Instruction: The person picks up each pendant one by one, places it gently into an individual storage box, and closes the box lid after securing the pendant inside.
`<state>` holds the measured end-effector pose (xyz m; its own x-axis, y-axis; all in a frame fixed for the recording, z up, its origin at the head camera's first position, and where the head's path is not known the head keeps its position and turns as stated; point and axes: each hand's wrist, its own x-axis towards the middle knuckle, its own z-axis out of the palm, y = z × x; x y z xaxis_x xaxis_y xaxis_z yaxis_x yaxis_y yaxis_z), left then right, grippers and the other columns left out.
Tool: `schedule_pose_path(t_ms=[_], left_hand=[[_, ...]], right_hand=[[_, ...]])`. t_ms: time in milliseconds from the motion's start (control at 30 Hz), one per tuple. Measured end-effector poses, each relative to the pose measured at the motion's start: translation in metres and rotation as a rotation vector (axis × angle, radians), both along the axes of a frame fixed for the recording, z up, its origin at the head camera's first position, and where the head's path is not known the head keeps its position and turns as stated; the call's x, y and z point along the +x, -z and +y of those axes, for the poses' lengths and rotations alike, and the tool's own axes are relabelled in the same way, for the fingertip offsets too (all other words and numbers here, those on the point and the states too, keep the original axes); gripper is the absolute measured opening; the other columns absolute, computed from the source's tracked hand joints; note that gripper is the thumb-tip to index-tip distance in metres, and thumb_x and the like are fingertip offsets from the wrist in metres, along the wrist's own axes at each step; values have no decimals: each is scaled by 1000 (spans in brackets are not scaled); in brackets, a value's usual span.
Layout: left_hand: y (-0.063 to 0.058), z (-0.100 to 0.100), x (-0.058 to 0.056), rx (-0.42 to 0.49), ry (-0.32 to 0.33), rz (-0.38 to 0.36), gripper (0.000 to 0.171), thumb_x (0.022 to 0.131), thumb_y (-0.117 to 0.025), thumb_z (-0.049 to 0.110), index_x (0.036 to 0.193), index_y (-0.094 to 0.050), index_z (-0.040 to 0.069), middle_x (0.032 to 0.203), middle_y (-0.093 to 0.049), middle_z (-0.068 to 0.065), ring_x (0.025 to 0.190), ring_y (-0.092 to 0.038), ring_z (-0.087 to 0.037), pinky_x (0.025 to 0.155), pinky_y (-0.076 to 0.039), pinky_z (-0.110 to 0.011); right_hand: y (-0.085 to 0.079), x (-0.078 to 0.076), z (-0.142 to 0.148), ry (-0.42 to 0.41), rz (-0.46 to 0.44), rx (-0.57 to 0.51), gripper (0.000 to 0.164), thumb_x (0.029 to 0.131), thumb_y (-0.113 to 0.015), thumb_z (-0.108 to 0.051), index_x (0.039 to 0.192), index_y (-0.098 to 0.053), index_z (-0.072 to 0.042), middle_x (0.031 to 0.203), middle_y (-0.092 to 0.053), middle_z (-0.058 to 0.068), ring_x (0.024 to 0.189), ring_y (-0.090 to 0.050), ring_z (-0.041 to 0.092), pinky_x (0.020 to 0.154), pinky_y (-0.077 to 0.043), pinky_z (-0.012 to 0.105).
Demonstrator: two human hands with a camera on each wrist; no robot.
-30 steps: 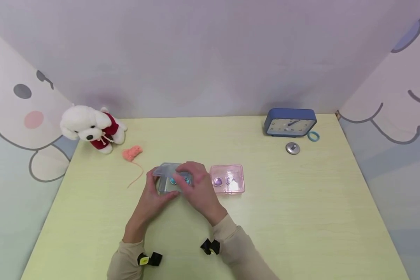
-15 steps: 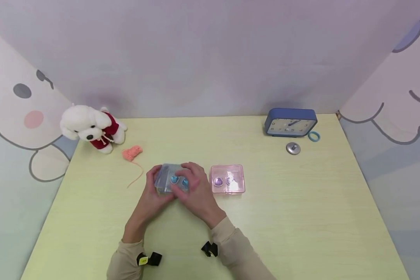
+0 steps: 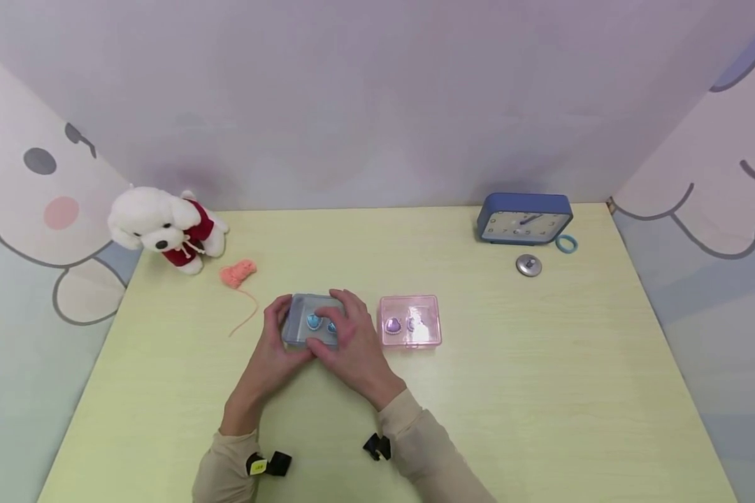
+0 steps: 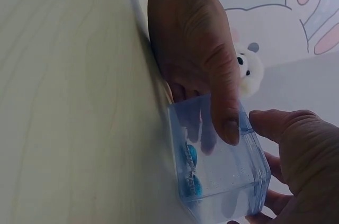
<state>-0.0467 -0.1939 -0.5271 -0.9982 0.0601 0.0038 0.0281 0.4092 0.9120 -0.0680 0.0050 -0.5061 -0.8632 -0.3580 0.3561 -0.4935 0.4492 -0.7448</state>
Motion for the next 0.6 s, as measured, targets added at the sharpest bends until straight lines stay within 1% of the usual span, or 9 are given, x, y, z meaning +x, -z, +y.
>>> schedule_pose_path(t_ms=[200, 400, 600], left_hand=[[-1, 0, 0, -3, 4, 14, 107, 78, -92, 8, 159, -23, 15, 164, -42, -17, 153, -38, -31, 124, -28, -54], [-1, 0, 0, -4, 6, 16, 104, 79, -92, 9, 158, -24, 14, 163, -42, -19, 153, -39, -34, 123, -28, -58], [-1, 1, 0, 3, 9, 9, 106, 78, -92, 8, 158, -23, 14, 164, -41, -18, 153, -38, -34, 123, -27, -57]], right_hand=[[1, -1, 1, -2, -3, 13, 44, 86, -88, -22, 124, -69, -11, 153, -50, 18, 140, -48, 38, 117, -41, 54], [3, -2, 2, -3, 10, 33, 46, 86, -89, -23, 126, -68, -13, 153, -50, 17, 140, -50, 37, 115, -44, 54], [5, -2, 1, -5, 19, 44, 48, 87, -89, -24, 128, -67, -14, 153, -49, 17, 139, -51, 36, 114, -45, 55]])
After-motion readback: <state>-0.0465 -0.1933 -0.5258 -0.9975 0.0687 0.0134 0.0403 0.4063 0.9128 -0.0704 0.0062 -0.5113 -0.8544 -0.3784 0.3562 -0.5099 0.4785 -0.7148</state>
